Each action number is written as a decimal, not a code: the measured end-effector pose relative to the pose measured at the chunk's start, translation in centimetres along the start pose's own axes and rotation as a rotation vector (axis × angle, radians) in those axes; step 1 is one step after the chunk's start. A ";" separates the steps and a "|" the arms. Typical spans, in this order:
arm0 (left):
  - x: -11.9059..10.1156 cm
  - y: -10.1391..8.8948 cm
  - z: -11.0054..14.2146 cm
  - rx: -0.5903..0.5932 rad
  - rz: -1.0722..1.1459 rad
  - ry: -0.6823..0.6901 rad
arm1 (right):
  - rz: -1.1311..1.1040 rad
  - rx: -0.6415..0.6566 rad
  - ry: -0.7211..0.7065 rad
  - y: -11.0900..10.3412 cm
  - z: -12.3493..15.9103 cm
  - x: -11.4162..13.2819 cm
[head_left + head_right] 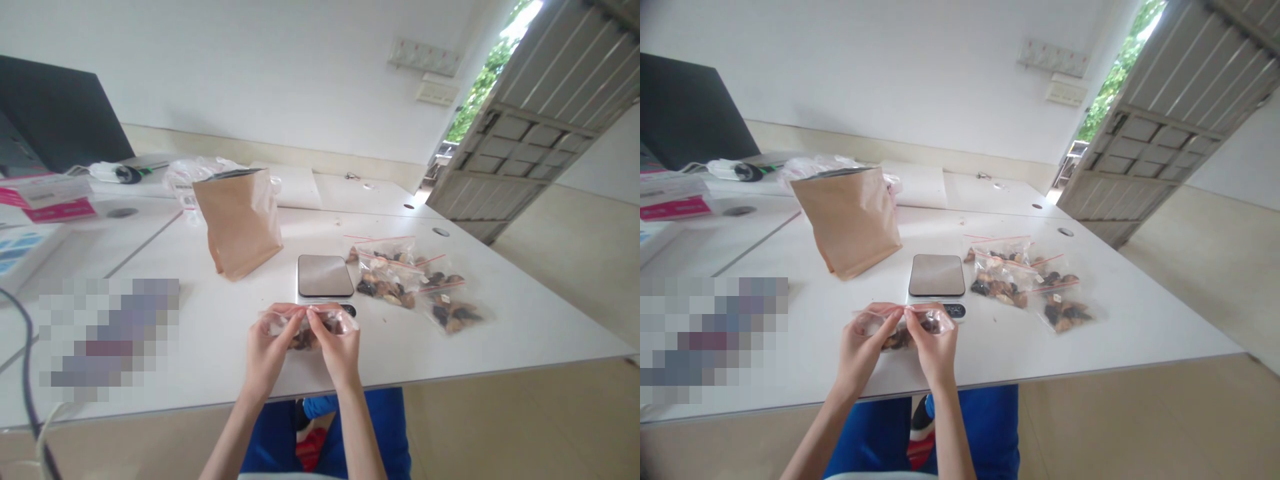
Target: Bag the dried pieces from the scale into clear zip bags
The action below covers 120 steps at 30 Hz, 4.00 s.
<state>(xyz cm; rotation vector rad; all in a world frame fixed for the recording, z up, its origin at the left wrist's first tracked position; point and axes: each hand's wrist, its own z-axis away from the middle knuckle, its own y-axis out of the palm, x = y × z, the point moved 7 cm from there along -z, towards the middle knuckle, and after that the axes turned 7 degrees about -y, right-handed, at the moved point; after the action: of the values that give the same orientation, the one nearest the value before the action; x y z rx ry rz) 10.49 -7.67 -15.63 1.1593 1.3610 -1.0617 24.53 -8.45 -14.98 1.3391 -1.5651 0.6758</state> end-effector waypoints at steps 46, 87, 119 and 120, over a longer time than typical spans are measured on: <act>0.3 -11.4 -16.5 -0.204 -0.439 0.034 | 1.371 0.366 -0.617 -12.5 -8.6 -0.6; 5.1 -7.2 -4.2 -0.132 -1.338 0.271 | 1.341 0.171 -0.462 -15.2 -8.8 -1.8; -9.1 1.4 -5.6 0.065 0.282 0.335 | 0.601 1.126 -0.244 9.0 -11.5 9.5; -8.6 1.1 -6.3 0.023 0.334 0.338 | 0.506 1.196 -0.193 9.8 -11.5 8.8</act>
<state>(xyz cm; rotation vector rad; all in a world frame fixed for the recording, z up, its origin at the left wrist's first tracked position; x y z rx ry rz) 10.82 -2.12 -6.41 1.5711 1.3479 -0.6632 18.88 0.07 -0.84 1.8474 -1.7025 2.0650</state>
